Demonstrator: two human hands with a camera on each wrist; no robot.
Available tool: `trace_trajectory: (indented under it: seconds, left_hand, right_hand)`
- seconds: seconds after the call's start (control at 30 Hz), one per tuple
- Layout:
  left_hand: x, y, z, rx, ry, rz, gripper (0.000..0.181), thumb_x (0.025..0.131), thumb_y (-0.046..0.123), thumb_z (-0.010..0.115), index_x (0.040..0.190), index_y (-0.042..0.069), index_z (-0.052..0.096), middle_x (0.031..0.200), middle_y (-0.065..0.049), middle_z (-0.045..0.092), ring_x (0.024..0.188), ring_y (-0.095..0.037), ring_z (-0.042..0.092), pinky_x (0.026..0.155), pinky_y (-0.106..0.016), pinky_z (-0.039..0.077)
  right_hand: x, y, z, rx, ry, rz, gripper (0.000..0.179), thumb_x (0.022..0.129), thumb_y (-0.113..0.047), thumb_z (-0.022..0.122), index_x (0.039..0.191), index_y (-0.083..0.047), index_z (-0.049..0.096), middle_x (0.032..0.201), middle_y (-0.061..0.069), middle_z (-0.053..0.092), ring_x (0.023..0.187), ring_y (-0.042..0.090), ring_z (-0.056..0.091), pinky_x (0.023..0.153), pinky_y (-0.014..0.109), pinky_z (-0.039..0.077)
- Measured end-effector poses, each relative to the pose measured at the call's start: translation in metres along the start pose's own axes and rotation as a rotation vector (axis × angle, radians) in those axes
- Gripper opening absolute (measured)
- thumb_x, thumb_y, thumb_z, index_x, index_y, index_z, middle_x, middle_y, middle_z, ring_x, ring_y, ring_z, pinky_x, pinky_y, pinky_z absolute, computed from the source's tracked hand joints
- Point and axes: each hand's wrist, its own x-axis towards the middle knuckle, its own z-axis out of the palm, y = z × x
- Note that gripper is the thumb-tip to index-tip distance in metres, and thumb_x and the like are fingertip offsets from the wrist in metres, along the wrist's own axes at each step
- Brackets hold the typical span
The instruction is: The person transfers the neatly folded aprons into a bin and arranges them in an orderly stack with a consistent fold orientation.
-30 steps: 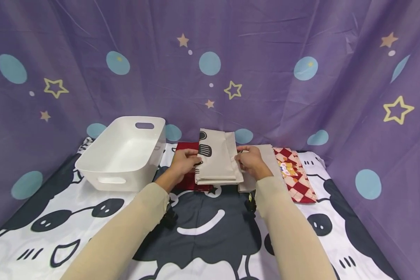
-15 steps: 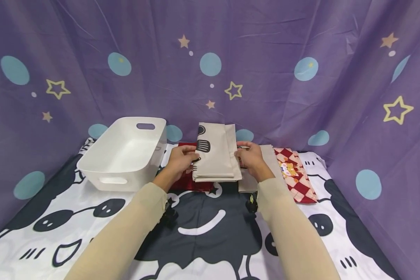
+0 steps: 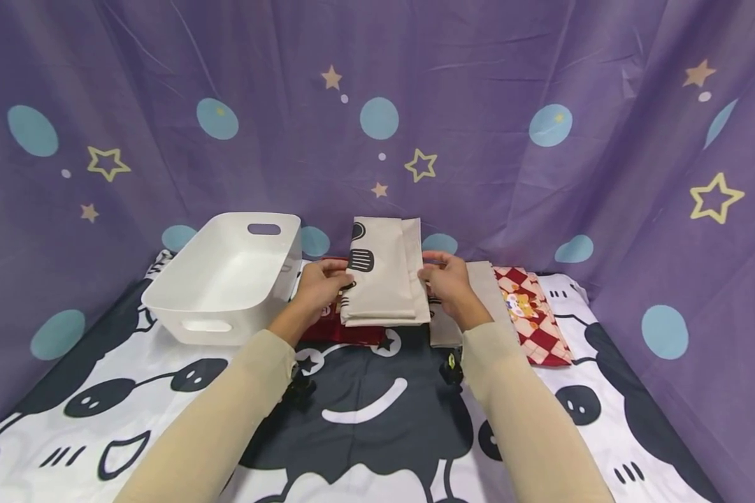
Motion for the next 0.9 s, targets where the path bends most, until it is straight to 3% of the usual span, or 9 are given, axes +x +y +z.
trace_trajectory:
  seconds: [0.27,0.5,0.73,0.9]
  left_hand:
    - [0.001,0.011,-0.008,-0.028,-0.016,0.024,0.034,0.092,0.004,0.069,0.126,-0.002,0.067,0.103,-0.012,0.066,0.078,-0.014,0.06,0.054,-0.022,0.052]
    - [0.001,0.024,-0.018,-0.034,-0.02,0.023,0.034,0.093,0.004,0.068,0.127,-0.002,0.066,0.107,-0.014,0.067,0.083,-0.014,0.06,0.06,-0.021,0.05]
    - [0.001,0.035,-0.028,-0.042,-0.02,0.052,0.035,0.093,0.002,0.068,0.127,-0.005,0.066,0.108,-0.016,0.067,0.08,-0.012,0.06,0.059,-0.019,0.052]
    - [0.003,0.038,-0.035,-0.051,-0.019,0.056,0.036,0.093,0.003,0.069,0.127,-0.005,0.066,0.109,-0.016,0.068,0.076,-0.011,0.061,0.055,-0.02,0.052]
  right_hand:
    - [-0.003,-0.009,0.005,0.012,-0.008,-0.037,0.046,0.097,0.002,0.06,0.142,-0.002,0.054,0.124,0.015,0.056,0.093,0.017,0.06,0.067,0.028,0.057]
    - [-0.001,-0.016,0.011,-0.002,-0.015,-0.056,0.046,0.097,0.0,0.061,0.142,-0.003,0.055,0.125,0.015,0.058,0.09,0.017,0.06,0.064,0.026,0.052]
    - [-0.004,-0.029,0.019,0.008,-0.016,-0.074,0.046,0.097,0.001,0.061,0.143,-0.005,0.055,0.126,0.015,0.059,0.099,0.019,0.061,0.069,0.027,0.054]
    - [-0.004,-0.035,0.026,0.011,-0.001,-0.072,0.046,0.096,0.002,0.062,0.141,-0.006,0.057,0.122,0.013,0.061,0.097,0.02,0.06,0.067,0.029,0.053]
